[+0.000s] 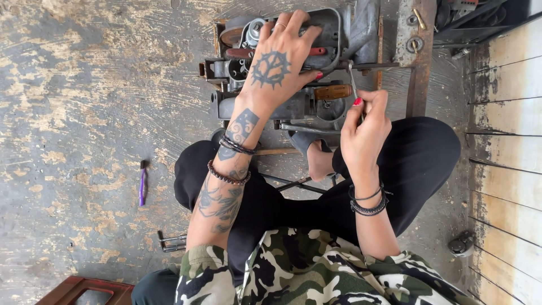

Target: Repairing and cleaning motorcycle engine components using various tools

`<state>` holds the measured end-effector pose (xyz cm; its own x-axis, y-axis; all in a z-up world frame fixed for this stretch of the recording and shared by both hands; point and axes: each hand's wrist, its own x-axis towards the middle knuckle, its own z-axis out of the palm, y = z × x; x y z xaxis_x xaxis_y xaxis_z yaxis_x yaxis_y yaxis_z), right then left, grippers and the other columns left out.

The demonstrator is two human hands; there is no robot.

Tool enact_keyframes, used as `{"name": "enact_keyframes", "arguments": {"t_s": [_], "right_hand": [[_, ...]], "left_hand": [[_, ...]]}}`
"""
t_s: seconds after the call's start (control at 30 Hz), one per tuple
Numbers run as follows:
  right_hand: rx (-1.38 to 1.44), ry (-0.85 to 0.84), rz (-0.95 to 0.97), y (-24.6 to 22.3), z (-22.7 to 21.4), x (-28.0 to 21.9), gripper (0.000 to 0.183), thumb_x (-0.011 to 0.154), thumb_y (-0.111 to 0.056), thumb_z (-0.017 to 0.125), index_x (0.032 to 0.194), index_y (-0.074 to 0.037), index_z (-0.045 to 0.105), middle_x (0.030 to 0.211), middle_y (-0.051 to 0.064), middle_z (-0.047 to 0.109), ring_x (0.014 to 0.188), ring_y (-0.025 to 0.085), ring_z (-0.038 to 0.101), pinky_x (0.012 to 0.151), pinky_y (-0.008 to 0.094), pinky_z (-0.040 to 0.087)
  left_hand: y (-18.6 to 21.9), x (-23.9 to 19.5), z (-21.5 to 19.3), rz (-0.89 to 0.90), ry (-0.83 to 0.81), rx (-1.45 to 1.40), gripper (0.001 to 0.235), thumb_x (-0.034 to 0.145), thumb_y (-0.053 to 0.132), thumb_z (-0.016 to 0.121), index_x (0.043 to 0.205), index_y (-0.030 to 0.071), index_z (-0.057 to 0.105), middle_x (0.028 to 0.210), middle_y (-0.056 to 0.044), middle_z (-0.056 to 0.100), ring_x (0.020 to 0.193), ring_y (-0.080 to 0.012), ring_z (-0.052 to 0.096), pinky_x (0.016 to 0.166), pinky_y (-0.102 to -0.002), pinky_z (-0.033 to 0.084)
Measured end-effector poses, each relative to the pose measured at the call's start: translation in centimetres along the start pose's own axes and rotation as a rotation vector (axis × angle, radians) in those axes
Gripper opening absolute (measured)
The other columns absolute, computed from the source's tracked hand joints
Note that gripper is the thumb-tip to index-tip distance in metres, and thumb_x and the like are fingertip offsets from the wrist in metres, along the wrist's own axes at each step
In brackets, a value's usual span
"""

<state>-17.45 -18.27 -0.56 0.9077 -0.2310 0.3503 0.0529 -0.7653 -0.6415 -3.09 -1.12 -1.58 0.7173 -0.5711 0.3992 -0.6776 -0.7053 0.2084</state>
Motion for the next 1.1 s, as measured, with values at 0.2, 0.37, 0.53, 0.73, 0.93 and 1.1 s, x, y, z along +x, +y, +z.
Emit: {"name": "enact_keyframes", "arguments": {"t_s": [0.2,0.37,0.53,0.73,0.93,1.1], "right_hand": [[-0.045,-0.014,-0.001,0.2,0.0,0.3,0.01,0.102,0.007,0.048,0.107,-0.002,0.047,0.069,0.01,0.052,0.057,0.035,0.054,0.059,0.042,0.039],[-0.088,-0.033,0.002,0.2,-0.2,0.5,0.009,0.103,0.005,0.049,0.108,-0.003,0.047,0.067,0.01,0.052,0.057,0.037,0.056,0.056,0.044,0.039],[-0.089,-0.038,-0.006,0.2,-0.2,0.6,0.01,0.103,0.006,0.049,0.107,-0.003,0.047,0.066,0.01,0.051,0.057,0.037,0.054,0.057,0.044,0.039],[-0.091,-0.07,0.023,-0.7,-0.1,0.6,0.011,0.102,0.006,0.047,0.106,-0.004,0.043,0.068,0.012,0.054,0.058,0.041,0.056,0.055,0.046,0.039],[0.0,-0.057,0.035,-0.7,1.1,0.2,0.013,0.101,0.006,0.043,0.111,-0.002,0.042,0.081,0.015,0.063,0.069,0.041,0.061,0.064,0.045,0.042],[0.021,-0.063,0.047,-0.6,1.4,0.2,0.017,0.1,0.007,0.046,0.112,-0.004,0.042,0.075,0.012,0.06,0.068,0.04,0.06,0.065,0.044,0.043]], "left_hand": [[0.3,0.1,0.1,0.001,0.006,0.003,0.063,0.079,0.042,0.096,0.121,0.01,0.063,0.126,-0.012,0.049,0.119,-0.0352,0.049,0.091,-0.053,0.049],[0.9,0.5,-0.5,-0.009,0.03,0.016,0.075,0.079,0.044,0.098,0.132,0.013,0.055,0.13,-0.011,0.047,0.121,-0.0341,0.051,0.092,-0.051,0.049],[0.9,0.6,-0.5,-0.025,-0.005,0.053,0.082,0.083,0.045,0.1,0.142,0.013,0.051,0.147,-0.013,0.038,0.132,-0.0368,0.048,0.1,-0.054,0.05],[1.3,0.6,0.9,-0.041,-0.086,0.156,0.105,0.094,0.058,0.1,0.161,0.015,0.032,0.162,-0.01,0.03,0.149,-0.0331,0.037,0.113,-0.053,0.046],[1.0,0.7,1.8,-0.064,-0.111,0.149,0.115,0.096,0.063,0.098,0.164,0.015,0.019,0.165,-0.01,0.033,0.152,-0.0315,0.038,0.118,-0.055,0.043],[0.9,0.6,1.3,-0.04,-0.105,0.122,0.115,0.095,0.062,0.098,0.163,0.012,0.02,0.162,-0.011,0.038,0.15,-0.0314,0.04,0.116,-0.052,0.042]]}}
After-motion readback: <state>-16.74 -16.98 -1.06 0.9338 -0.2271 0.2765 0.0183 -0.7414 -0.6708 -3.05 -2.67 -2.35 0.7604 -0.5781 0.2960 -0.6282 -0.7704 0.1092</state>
